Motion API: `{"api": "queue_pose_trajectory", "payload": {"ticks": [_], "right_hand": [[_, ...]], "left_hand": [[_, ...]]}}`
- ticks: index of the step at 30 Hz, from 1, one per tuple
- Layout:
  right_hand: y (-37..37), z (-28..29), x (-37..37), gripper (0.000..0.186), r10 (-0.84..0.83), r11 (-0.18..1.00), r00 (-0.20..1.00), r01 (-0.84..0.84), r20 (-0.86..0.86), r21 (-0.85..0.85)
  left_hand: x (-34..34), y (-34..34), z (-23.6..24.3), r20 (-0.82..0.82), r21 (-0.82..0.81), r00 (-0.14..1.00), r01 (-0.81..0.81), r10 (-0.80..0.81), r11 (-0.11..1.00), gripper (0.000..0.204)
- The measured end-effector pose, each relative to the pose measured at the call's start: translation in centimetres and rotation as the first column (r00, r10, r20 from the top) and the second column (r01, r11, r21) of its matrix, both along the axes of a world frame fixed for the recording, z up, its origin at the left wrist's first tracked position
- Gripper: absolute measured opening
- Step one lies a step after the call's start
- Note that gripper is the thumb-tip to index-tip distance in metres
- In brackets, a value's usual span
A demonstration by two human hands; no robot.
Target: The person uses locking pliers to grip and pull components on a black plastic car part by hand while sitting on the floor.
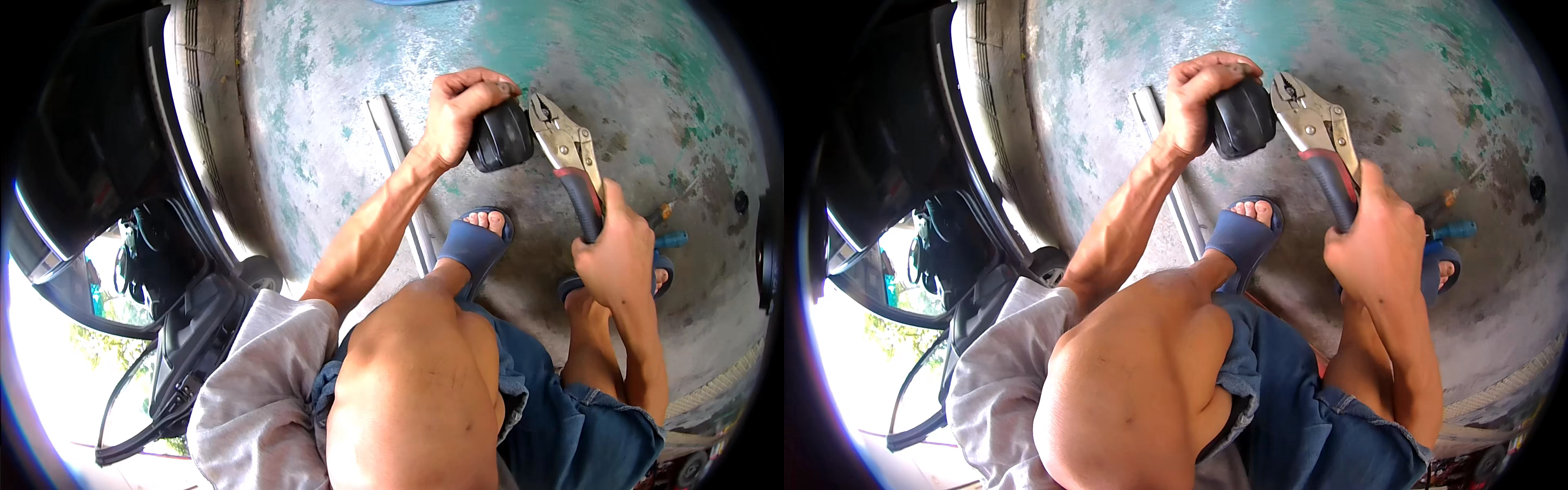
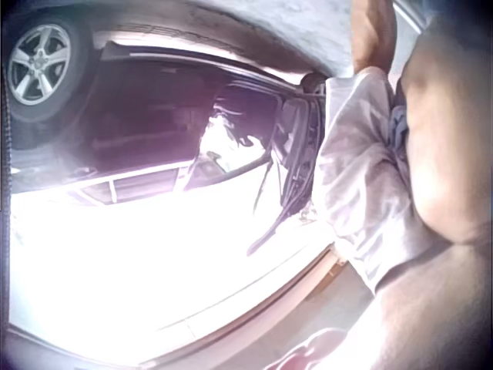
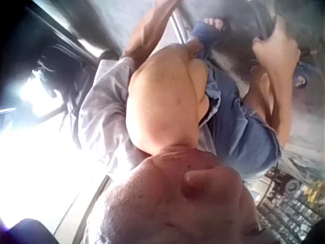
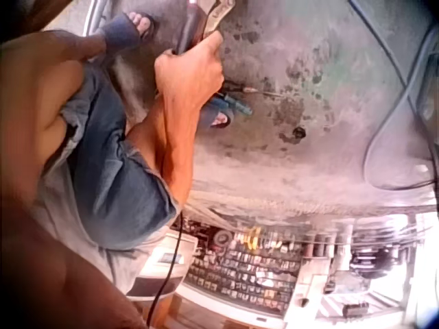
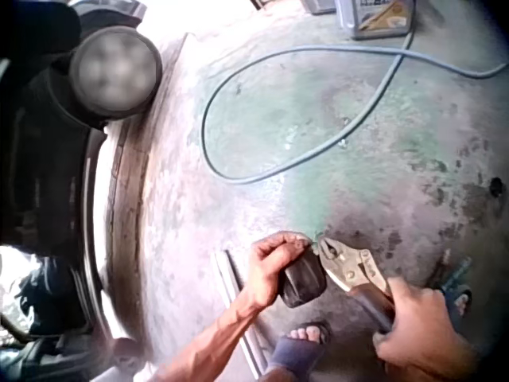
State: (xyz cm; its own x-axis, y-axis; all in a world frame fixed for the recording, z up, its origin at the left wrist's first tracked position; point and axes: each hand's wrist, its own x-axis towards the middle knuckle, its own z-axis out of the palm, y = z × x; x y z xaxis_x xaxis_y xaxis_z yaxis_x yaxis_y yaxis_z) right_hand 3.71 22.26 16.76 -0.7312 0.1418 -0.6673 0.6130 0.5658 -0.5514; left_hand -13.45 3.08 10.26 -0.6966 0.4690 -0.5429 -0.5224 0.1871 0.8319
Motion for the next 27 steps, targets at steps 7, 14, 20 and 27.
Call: {"api": "queue_pose_trajectory", "payload": {"ticks": [7, 14, 20, 27], "right_hand": [[0.1, 0.6, 1.2, 0.051, -0.016, 0.999, 0.982, 0.021, -0.19, 0.025], [-0.6, 1.9, 0.0, 0.046, -0.112, 0.966, 0.982, 0.071, -0.154, -0.249], [0.3, 2.5, 0.1, 0.055, -0.096, 0.893, 0.995, 0.097, 0.023, -0.44], [0.8, 1.7, 2.0, 0.056, -0.029, 0.478, 0.882, 0.425, 0.47, -0.769]], "left_hand": [[1.8, 0.0, 2.2, -0.006, -0.119, 1.0, -0.017, 0.017, 0.993, 0.036], [0.5, -1.6, 3.4, -0.064, -0.067, 0.99, -0.127, 0.123, 0.99, 0.023], [0.5, -1.2, 3.2, -0.146, 0.021, 0.989, -0.025, 0.028, 0.999, 0.027], [1.3, -1.5, 4.5, -0.164, 0.069, 0.986, 0.03, -0.019, 0.997, 0.026]]}}
